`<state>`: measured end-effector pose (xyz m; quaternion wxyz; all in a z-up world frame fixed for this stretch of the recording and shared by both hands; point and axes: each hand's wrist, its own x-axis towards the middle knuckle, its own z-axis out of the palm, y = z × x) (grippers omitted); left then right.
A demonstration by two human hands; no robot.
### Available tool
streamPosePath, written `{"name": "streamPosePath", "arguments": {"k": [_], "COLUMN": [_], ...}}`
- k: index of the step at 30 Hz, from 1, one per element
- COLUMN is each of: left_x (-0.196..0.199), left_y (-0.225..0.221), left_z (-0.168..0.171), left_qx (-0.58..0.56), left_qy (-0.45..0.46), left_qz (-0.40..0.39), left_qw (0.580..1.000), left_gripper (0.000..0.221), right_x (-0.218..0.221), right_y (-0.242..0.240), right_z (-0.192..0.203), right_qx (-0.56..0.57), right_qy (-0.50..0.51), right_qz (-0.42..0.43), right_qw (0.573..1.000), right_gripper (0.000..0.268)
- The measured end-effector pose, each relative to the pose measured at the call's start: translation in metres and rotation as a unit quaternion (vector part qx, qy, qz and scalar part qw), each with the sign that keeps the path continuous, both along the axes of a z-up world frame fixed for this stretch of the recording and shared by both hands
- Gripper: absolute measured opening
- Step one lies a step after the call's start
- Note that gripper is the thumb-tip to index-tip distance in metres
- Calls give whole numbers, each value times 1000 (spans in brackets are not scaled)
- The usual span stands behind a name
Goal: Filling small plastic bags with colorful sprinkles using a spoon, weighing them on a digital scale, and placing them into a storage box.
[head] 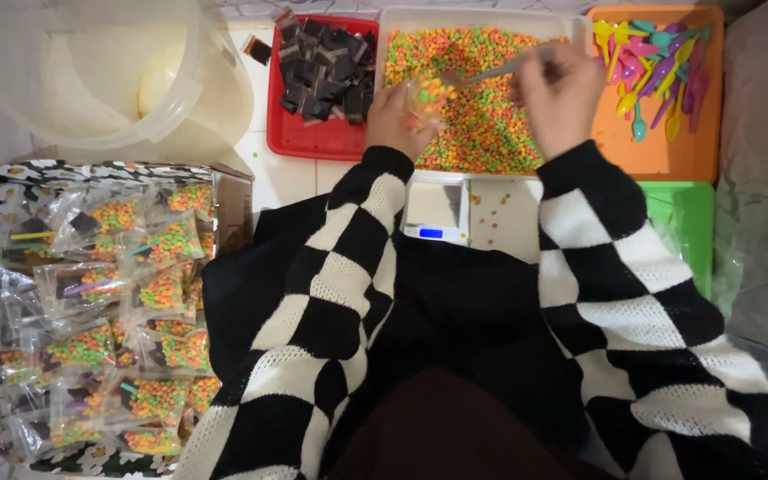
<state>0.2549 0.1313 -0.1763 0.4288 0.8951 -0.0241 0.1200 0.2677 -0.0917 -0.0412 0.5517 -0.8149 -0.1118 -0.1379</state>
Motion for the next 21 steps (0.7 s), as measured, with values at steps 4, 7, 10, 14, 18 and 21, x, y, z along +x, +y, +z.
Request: {"name": "streamPosePath", "arguments": {"k": [4,7,10,14,18,21], "left_x": [-1,-5,-12,-18,-26,-24], "left_y": [-1,7,16,23,36,45], "left_z": [7,15,26,27,29,-4], "left_qx": [-41,-34,-60,-54,-11,16], "left_qy": [28,20,-29,-14,7,1], "left_qz": [-11,23,31,62,45,60], "left_qw": [999,999,997,997,999,998], "left_gripper": [80,65,19,41,62,73], "right_x": [-29,-30,-27,-29,-26,-22], "right_y": [28,19,9,0,-4,-19], "right_z": [43,23,-29,-127,-156,-155], "right_qx": [-94,-67,-64,-123,122,256], "right_qy": [-71,-132,-74,70,384,380], "right_qz": [27,-16,-38,-52,-97,-123], "right_qw": [993,989,994,989,910,880], "right_gripper": [13,13,18,19,20,15]}}
